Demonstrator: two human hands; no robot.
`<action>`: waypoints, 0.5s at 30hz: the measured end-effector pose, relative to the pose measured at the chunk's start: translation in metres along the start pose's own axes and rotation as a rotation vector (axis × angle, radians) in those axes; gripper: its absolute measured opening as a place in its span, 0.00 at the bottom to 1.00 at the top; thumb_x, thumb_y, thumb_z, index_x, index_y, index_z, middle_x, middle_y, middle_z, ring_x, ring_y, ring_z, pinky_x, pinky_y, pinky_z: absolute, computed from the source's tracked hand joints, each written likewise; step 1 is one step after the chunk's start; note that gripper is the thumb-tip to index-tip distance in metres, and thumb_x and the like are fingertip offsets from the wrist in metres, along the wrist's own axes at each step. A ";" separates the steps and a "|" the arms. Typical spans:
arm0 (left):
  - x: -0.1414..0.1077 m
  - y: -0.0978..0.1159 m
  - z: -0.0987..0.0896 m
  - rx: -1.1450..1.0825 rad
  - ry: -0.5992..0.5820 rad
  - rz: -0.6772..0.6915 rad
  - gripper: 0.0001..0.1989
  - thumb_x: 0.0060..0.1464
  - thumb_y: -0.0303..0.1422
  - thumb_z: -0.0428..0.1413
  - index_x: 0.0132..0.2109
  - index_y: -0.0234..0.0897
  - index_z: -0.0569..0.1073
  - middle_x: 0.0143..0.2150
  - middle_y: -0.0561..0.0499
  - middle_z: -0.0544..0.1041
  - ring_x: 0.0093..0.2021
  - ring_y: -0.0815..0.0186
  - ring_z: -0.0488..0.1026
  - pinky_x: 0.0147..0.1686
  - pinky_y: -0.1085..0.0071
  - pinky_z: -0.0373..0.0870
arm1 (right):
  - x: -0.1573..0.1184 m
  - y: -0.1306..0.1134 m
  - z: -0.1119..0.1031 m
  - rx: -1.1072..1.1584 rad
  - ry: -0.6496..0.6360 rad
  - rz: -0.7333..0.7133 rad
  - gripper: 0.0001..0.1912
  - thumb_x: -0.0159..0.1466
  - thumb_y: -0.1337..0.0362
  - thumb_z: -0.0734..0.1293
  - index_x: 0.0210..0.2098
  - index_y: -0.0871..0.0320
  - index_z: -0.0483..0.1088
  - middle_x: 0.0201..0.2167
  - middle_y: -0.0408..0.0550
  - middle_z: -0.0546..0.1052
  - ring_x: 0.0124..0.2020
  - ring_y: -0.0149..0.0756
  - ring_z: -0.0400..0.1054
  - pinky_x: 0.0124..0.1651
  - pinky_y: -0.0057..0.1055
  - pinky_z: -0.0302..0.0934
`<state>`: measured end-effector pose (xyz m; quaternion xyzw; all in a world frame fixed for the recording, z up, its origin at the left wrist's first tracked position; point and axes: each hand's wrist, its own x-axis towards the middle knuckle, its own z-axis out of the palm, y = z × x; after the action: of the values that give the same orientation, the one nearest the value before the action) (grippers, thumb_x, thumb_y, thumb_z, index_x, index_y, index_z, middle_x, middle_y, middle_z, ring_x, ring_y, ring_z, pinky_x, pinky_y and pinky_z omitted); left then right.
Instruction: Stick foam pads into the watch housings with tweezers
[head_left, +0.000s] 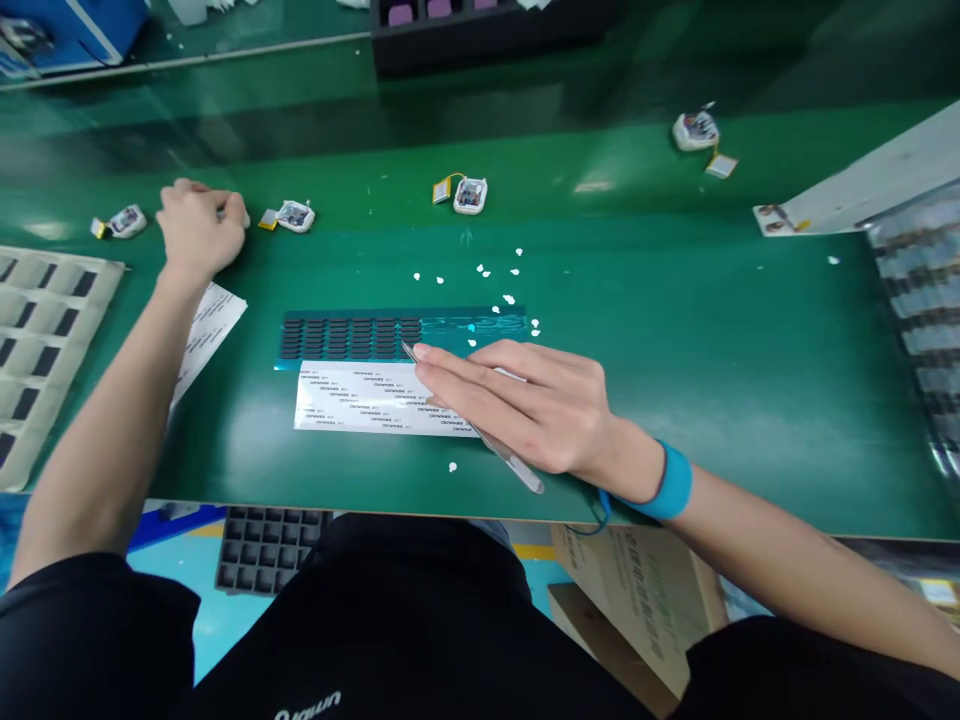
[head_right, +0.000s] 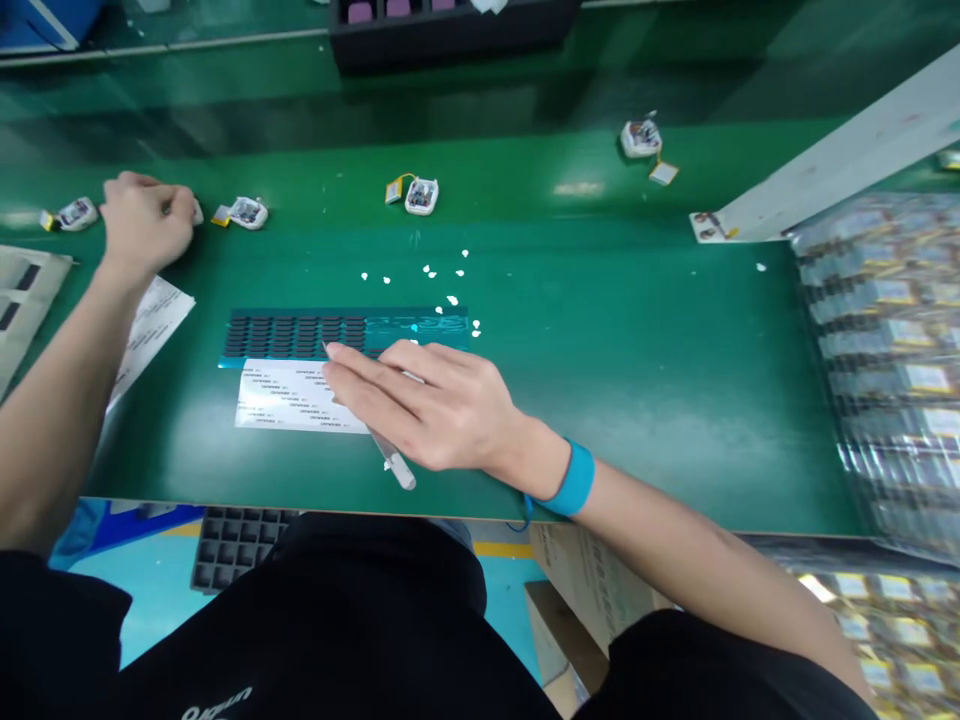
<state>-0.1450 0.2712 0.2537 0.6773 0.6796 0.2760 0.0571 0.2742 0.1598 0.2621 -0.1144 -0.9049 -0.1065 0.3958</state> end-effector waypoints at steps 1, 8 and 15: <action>-0.003 0.003 0.004 0.024 -0.013 0.009 0.17 0.71 0.41 0.63 0.59 0.36 0.77 0.63 0.45 0.76 0.67 0.51 0.72 0.68 0.43 0.69 | 0.000 0.000 0.000 -0.002 0.000 0.000 0.10 0.75 0.73 0.68 0.54 0.68 0.79 0.55 0.51 0.85 0.38 0.34 0.78 0.37 0.31 0.76; 0.011 0.016 0.021 -0.136 -0.116 0.027 0.21 0.58 0.41 0.75 0.43 0.36 0.73 0.35 0.70 0.75 0.47 0.76 0.68 0.62 0.69 0.67 | -0.002 0.002 0.007 0.021 0.041 0.014 0.09 0.79 0.67 0.66 0.50 0.64 0.78 0.51 0.48 0.86 0.39 0.34 0.77 0.35 0.32 0.76; -0.050 0.106 0.027 -0.679 -0.212 0.166 0.25 0.62 0.54 0.70 0.47 0.41 0.70 0.39 0.60 0.85 0.29 0.73 0.76 0.26 0.69 0.75 | -0.005 0.004 0.016 0.268 0.185 0.197 0.13 0.80 0.71 0.56 0.50 0.61 0.72 0.43 0.51 0.86 0.40 0.34 0.80 0.38 0.32 0.75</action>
<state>-0.0346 0.2246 0.2647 0.6974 0.4821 0.4178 0.3265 0.2677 0.1675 0.2483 -0.1383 -0.8551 0.0444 0.4976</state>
